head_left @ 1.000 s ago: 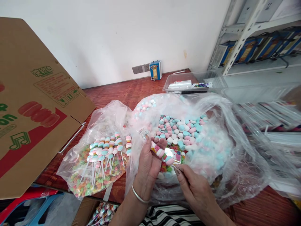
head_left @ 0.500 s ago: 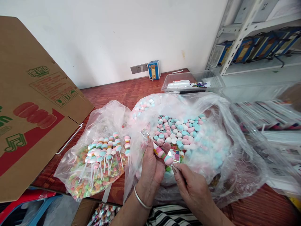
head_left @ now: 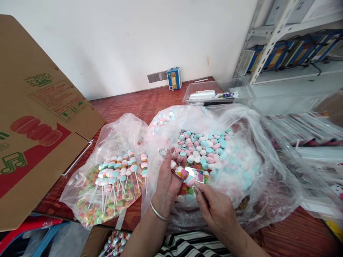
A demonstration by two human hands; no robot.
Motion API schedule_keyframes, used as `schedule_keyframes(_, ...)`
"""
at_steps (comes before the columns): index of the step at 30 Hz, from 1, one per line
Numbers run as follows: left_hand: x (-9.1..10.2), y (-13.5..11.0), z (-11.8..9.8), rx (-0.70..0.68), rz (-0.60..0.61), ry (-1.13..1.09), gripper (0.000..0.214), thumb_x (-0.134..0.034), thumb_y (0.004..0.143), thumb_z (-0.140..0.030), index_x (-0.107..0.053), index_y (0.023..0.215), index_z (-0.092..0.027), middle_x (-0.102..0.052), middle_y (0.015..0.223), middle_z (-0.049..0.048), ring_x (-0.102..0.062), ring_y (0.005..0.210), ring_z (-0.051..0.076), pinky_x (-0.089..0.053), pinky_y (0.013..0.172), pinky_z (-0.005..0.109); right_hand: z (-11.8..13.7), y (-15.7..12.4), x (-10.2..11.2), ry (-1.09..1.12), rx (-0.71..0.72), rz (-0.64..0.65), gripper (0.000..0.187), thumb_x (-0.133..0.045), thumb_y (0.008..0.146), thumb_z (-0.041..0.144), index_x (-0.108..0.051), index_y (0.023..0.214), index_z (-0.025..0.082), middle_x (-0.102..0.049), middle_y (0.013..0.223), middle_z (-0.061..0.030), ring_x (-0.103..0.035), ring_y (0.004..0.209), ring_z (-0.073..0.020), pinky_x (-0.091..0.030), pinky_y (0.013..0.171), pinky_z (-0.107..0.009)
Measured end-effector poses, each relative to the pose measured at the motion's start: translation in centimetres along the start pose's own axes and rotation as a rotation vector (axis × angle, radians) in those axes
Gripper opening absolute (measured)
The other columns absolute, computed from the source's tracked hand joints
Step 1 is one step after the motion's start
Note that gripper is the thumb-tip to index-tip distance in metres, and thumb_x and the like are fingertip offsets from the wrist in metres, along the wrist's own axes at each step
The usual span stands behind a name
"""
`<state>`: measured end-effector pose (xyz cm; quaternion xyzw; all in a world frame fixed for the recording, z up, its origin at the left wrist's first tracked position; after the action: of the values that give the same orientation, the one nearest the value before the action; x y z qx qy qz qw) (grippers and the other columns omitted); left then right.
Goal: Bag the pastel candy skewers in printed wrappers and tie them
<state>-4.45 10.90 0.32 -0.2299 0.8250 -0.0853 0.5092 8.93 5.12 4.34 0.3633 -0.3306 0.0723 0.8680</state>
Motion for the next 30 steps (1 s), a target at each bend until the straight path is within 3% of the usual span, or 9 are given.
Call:
schedule_keyframes(5, -0.6, -1.0, 2.1, 0.034, -0.026, 0.014, 0.015, -0.064, 0.088, -0.030, -0.060, 0.092, -0.016, -0.047, 0.063, -0.0051, -0.047, 0.048, 0.005, -0.040, 0.042, 0.013, 1.5, 1.0, -0.1, -0.213, 0.100, -0.079, 0.025, -0.042, 0.099, 0.018, -0.064, 0.088, 0.016, -0.066, 0.060, -0.0044, -0.058, 0.050, -0.0163, -0.039, 0.053, -0.029)
schedule_keyframes(8, -0.3, -1.5, 3.2, 0.079, -0.016, 0.004, 0.018, -0.062, 0.090, -0.032, -0.057, 0.087, -0.015, -0.048, 0.066, -0.0036, -0.046, 0.049, 0.005, -0.037, 0.040, 0.012, 1.0, 1.3, -0.2, -0.204, 0.046, -0.033, 0.027, -0.041, 0.100, 0.023, -0.064, 0.091, 0.014, -0.063, 0.057, -0.0030, -0.057, 0.048, -0.0157, -0.035, 0.050, -0.028)
schedule_keyframes(13, 0.1, -0.4, 1.6, 0.050, 0.019, -0.031, 0.017, -0.061, 0.090, -0.032, -0.059, 0.091, -0.015, -0.048, 0.065, -0.0037, -0.051, 0.055, 0.007, -0.045, 0.046, 0.015, -0.6, 0.1, -0.5, -0.062, -0.045, 0.085, 0.026, -0.038, 0.100, 0.024, -0.062, 0.092, 0.016, -0.065, 0.062, -0.0031, -0.060, 0.053, -0.0159, -0.037, 0.052, -0.026)
schedule_keyframes(15, 0.3, 0.0, 0.7, 0.027, -0.009, -0.013, 0.016, -0.063, 0.089, -0.031, -0.060, 0.091, -0.015, -0.045, 0.062, -0.0057, -0.048, 0.051, 0.006, -0.048, 0.052, 0.017, -1.5, -0.5, -0.8, 0.082, -0.135, 0.143, 0.026, -0.038, 0.099, 0.025, -0.061, 0.091, 0.018, -0.064, 0.065, -0.0029, -0.058, 0.055, -0.0157, -0.038, 0.053, -0.026)
schedule_keyframes(17, 0.3, 0.0, 0.1, 0.009, -0.021, -0.008, 0.018, -0.064, 0.089, -0.031, -0.060, 0.091, -0.014, -0.041, 0.059, -0.0078, -0.043, 0.047, 0.004, -0.048, 0.052, 0.017, -2.7, -1.1, -1.7, 0.335, -0.321, 0.221, 0.026, -0.040, 0.099, 0.031, -0.057, 0.083, 0.020, -0.059, 0.065, -0.0007, -0.054, 0.056, -0.0144, -0.038, 0.052, -0.025)
schedule_keyframes(21, -0.5, -0.5, 0.9, 0.051, 0.068, -0.056, 0.025, -0.063, 0.089, -0.039, -0.060, 0.094, -0.015, -0.034, 0.056, -0.0097, -0.036, 0.043, 0.002, -0.042, 0.047, 0.014, -3.8, -3.1, -5.1, 0.994, -0.781, 0.324, 0.035, -0.045, 0.095, 0.053, -0.049, 0.078, 0.023, -0.032, 0.050, 0.0099, -0.026, 0.040, -0.0088, -0.025, 0.039, -0.021)
schedule_keyframes(23, -0.7, -1.0, 2.0, 0.077, 0.102, -0.037, 0.026, -0.063, 0.088, -0.041, -0.060, 0.093, -0.016, -0.034, 0.056, -0.0095, -0.034, 0.041, 0.002, -0.036, 0.041, 0.013, -3.7, -3.4, -6.2, 1.190, -0.896, 0.305, 0.037, -0.049, 0.091, 0.058, -0.048, 0.081, 0.023, -0.025, 0.048, 0.0127, -0.016, 0.038, -0.0070, -0.019, 0.037, -0.020)
schedule_keyframes(26, -0.4, -1.7, 3.7, 0.094, 0.103, 0.032, 0.026, -0.066, 0.087, -0.041, -0.060, 0.092, -0.016, -0.038, 0.057, -0.0091, -0.036, 0.041, 0.002, -0.039, 0.043, 0.014, -4.0, -2.8, -6.2, 1.145, -0.866, 0.244, 0.036, -0.050, 0.091, 0.058, -0.048, 0.081, 0.023, -0.028, 0.049, 0.0118, -0.019, 0.039, -0.0074, -0.020, 0.037, -0.021)
schedule_keyframes(30, -0.2, -1.4, 3.4, 0.106, 0.081, 0.061, 0.022, -0.066, 0.087, -0.036, -0.061, 0.094, -0.016, -0.047, 0.061, -0.0061, -0.050, 0.050, 0.006, -0.050, 0.056, 0.019, -3.9, -1.3, -3.4, 0.720, -0.621, 0.192, 0.032, -0.043, 0.097, 0.045, -0.050, 0.076, 0.021, -0.045, 0.060, 0.0047, -0.041, 0.053, -0.0117, -0.035, 0.049, -0.023)
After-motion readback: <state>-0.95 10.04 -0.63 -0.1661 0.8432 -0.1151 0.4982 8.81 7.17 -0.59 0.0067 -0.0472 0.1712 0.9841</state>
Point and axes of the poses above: each hand's wrist, its own y-axis towards the middle knuckle, its own x-axis out of the back of the hand, z = x × y, the point moved 9 cm from there along y, towards the middle knuckle
